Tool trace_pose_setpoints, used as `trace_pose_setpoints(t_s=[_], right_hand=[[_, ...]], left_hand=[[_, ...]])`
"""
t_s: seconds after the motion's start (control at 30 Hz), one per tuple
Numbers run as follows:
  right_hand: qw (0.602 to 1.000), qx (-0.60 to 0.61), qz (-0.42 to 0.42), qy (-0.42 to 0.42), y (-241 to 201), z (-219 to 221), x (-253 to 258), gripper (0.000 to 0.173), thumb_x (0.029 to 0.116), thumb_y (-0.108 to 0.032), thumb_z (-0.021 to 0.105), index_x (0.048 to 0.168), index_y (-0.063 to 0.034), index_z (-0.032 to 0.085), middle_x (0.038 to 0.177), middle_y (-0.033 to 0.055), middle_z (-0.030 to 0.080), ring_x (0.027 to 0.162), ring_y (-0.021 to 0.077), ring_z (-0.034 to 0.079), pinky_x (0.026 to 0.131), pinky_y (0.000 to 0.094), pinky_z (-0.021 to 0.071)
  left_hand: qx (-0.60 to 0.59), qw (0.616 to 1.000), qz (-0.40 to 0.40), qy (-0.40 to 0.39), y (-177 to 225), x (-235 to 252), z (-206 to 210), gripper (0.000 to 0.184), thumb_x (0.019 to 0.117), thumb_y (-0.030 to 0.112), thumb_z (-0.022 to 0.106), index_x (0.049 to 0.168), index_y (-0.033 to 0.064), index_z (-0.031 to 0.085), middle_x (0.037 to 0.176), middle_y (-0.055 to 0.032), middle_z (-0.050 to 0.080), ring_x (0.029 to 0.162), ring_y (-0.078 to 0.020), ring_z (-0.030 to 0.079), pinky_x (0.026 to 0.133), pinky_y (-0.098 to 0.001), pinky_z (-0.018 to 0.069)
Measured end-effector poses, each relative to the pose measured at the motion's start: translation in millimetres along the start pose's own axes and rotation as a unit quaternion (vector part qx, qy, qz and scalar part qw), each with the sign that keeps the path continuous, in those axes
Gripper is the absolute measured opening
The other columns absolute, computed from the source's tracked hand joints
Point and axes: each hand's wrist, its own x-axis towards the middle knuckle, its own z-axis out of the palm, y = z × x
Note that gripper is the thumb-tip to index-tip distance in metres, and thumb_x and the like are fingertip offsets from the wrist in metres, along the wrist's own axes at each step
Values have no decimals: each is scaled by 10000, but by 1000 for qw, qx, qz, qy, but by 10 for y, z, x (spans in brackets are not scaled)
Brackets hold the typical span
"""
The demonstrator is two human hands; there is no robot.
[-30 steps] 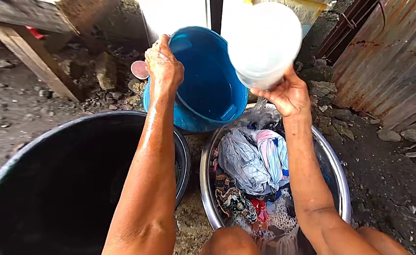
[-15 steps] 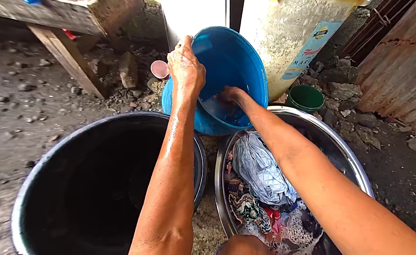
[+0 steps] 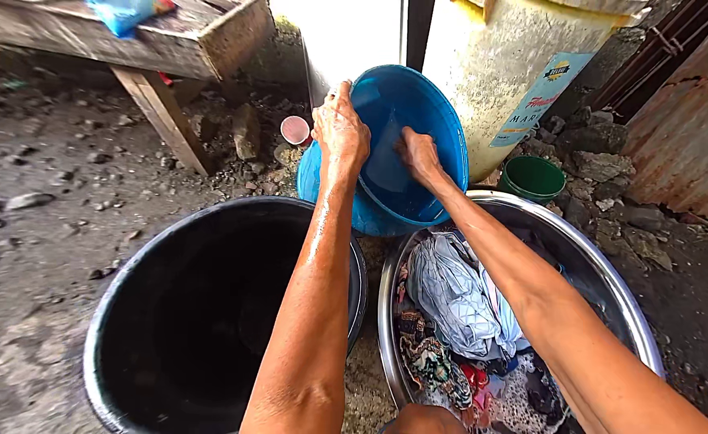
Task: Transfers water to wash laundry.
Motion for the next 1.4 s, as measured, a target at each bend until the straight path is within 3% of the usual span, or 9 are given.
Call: trace_pose_setpoints(t_s=[0.17,0.33,0.5,0.6,0.73,0.9,1.03,1.27,1.4], right_hand=[[972,57,-75,214,19,-465,-512,208,1009,-170,625,995,34,666,858,168,679,797,284,683,754,455,553],[941,199,-23,272,161,-1079,-975,195,1012,-192,624,1027,-2,667,845,76,681,717,144,664,682,336,571],[747,615,151,203,314,-1148,-1515,193,1086,-338,497,1150,-168,563,922,11,609,841,192,675,734,503,619],[630,739,167,170,372,-1043,-1587,338,1101,-386,453,1340,-152,508,1207,119,642,1096,323,683,842,592,605],[590,774,187,135,274,-1008,-1272,356,1120,-370,372,1367,-140,488,1236,139,636,1095,339,684,813,572,611],[742,635,213,35,82,-763,-571,280,1099,-302,467,1247,-75,536,918,103,607,822,290,657,695,542,587],[885,406,214,-81,-50,-207,-77,354,1083,-339,508,1244,-35,588,929,144,640,824,299,650,682,529,561],[909,237,108,-326,-179,561,393,370,1103,-286,488,1294,19,580,1000,152,646,810,202,617,744,393,539],[955,131,-54,-262,41,791,276,373,1079,-292,546,1196,52,629,985,198,658,805,257,656,707,413,553]], left_hand=[[2,1000,0,-9,17,13,9,642,903,-58,546,1508,144,482,1408,-229,579,1313,-449,536,1004,-654,446],[3,1000,16,-6,-7,17,12,623,907,-62,524,1502,118,484,1385,-255,589,1301,-460,546,1035,-642,436],[10,1000,15,4,-47,22,-16,595,913,-60,509,1486,96,486,1386,-264,586,1293,-461,557,1040,-647,429],[12,1000,8,10,-96,33,-55,581,911,-57,512,1474,84,487,1374,-274,589,1294,-462,555,1047,-655,418],[11,1000,5,9,-100,13,-93,556,905,-65,530,1440,82,510,1334,-276,611,1262,-467,576,1015,-667,429],[3,999,35,8,-80,9,-10,545,904,-43,549,1435,74,525,1319,-271,622,1242,-464,590,1006,-664,447],[-3,999,50,-2,-80,22,-4,562,907,-68,530,1449,79,517,1331,-277,613,1258,-465,580,1020,-661,439],[2,998,56,-5,-113,15,-50,553,915,-76,528,1444,85,523,1322,-264,620,1248,-447,591,1014,-629,456],[14,998,54,0,-121,21,-41,562,915,-74,522,1450,97,521,1321,-252,626,1237,-436,603,1008,-615,468]])
